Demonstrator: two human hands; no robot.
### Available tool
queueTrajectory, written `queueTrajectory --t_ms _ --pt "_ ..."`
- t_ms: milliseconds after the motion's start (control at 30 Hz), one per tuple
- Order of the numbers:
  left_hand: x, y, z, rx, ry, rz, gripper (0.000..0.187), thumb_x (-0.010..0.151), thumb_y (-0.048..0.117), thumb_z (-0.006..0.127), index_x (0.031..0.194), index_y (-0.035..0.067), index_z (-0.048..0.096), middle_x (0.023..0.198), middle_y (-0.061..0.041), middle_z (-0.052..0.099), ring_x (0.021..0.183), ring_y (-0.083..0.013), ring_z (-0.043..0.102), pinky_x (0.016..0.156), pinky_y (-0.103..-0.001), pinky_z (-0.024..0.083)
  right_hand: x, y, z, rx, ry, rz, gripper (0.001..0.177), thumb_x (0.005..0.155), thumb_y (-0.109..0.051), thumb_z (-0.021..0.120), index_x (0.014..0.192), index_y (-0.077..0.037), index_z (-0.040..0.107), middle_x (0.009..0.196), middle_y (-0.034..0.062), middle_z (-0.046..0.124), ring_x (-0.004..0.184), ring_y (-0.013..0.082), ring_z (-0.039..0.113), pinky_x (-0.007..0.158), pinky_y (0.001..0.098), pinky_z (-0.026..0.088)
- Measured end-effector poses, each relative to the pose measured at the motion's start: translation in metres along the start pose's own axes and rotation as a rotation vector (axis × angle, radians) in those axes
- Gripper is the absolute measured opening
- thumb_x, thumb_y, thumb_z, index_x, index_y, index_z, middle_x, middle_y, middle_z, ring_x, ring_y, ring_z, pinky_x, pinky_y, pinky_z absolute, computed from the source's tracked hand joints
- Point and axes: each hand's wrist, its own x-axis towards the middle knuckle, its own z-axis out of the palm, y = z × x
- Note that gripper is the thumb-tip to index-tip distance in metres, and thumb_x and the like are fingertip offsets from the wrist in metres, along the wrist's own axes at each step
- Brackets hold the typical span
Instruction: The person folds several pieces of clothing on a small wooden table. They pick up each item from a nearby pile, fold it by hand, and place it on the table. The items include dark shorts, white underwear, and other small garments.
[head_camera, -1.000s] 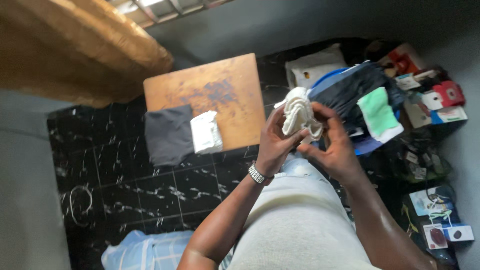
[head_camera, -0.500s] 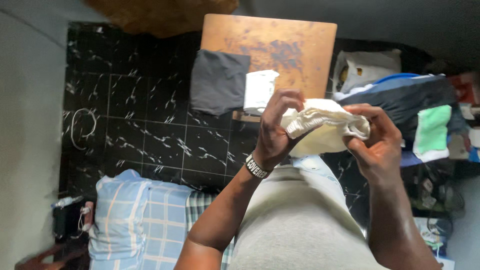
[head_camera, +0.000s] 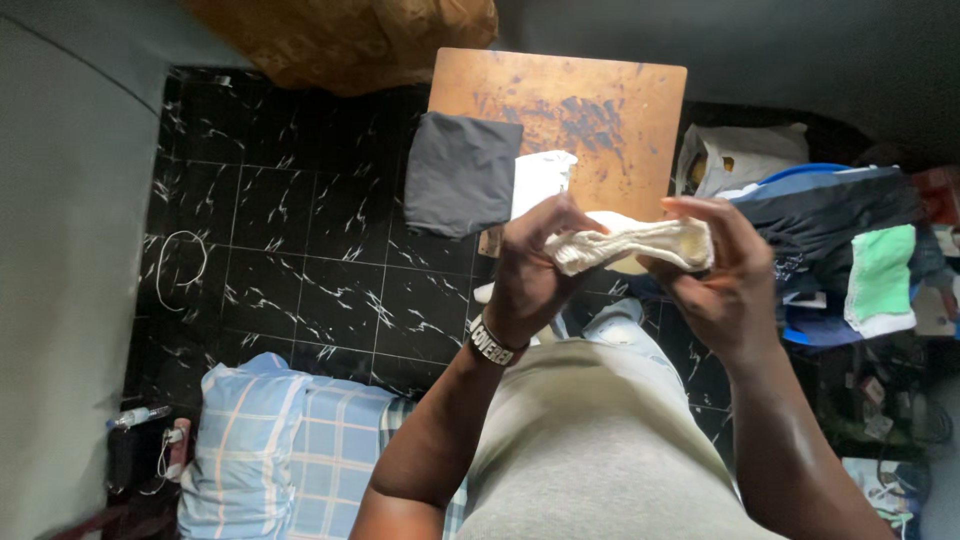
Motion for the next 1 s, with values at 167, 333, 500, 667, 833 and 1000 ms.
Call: queueTrajectory --t_ms 167,333,500,667,833,1000 --pt "0.01 0.006 -0.014 0.076 -0.017 0.22 0.037 0.093 0.034 0.082 0.094 0.007 0.057 0.105 -0.012 0.065 0.102 -0.0193 0.068 0.082 -0.031 0.06 -0.001 0.005 -0.01 0.105 0.034 -0.118 0.033 0.093 -0.015 0.083 0.117 -0.004 0.062 0.106 0.0103 0.071 0.103 0.0144 0.072 0.09 0.0295 0.063" --pt "0.012 0.011 -0.015 0.088 -0.086 -0.011 0.037 0.093 0.035 0.08 0.098 0.004 0.061 0.091 -0.006 0.071 0.083 -0.0141 0.073 0.069 -0.028 0.059 0.007 0.006 -0.012 -0.087 0.034 -0.089 0.025 0.098 -0.015 0.081 0.104 -0.004 0.06 0.096 0.0102 0.073 0.091 0.0144 0.075 0.07 0.0251 0.063" --pt "0.016 0.005 0.001 0.143 -0.07 -0.069 0.033 0.099 0.035 0.07 0.102 0.004 0.06 0.084 -0.007 0.07 0.073 -0.0127 0.072 0.061 -0.029 0.056 0.009 -0.001 -0.013 -0.18 0.105 -0.035 0.029 0.104 -0.022 0.078 0.11 -0.002 0.057 0.089 0.0099 0.071 0.082 0.0155 0.075 0.069 0.0259 0.061" --pt "0.011 0.003 0.034 0.082 0.071 -0.17 0.039 0.102 0.038 0.066 0.101 0.0 0.054 0.079 -0.011 0.069 0.07 -0.016 0.073 0.057 -0.033 0.054 0.008 -0.014 -0.008 -0.125 0.194 0.042 0.045 0.109 -0.036 0.074 0.121 0.0 0.05 0.096 0.01 0.067 0.087 0.0133 0.071 0.075 0.0255 0.057" --pt "0.004 0.003 0.061 -0.005 0.121 -0.158 0.047 0.105 0.036 0.065 0.125 -0.002 0.046 0.103 -0.019 0.071 0.091 -0.0249 0.076 0.075 -0.034 0.06 0.004 -0.027 0.0 0.147 0.157 0.193 0.067 0.101 -0.058 0.06 0.139 -0.005 0.048 0.111 0.0074 0.065 0.101 0.0114 0.069 0.084 0.025 0.06" --pt "0.005 -0.004 0.058 -0.011 0.013 0.061 0.084 0.097 0.035 0.079 0.15 -0.003 0.025 0.142 -0.024 0.057 0.127 -0.0322 0.066 0.106 -0.038 0.059 0.0 -0.03 -0.002 0.379 0.196 0.188 0.062 0.107 -0.054 0.06 0.143 -0.004 0.049 0.118 0.0083 0.066 0.101 0.0116 0.067 0.086 0.024 0.057"
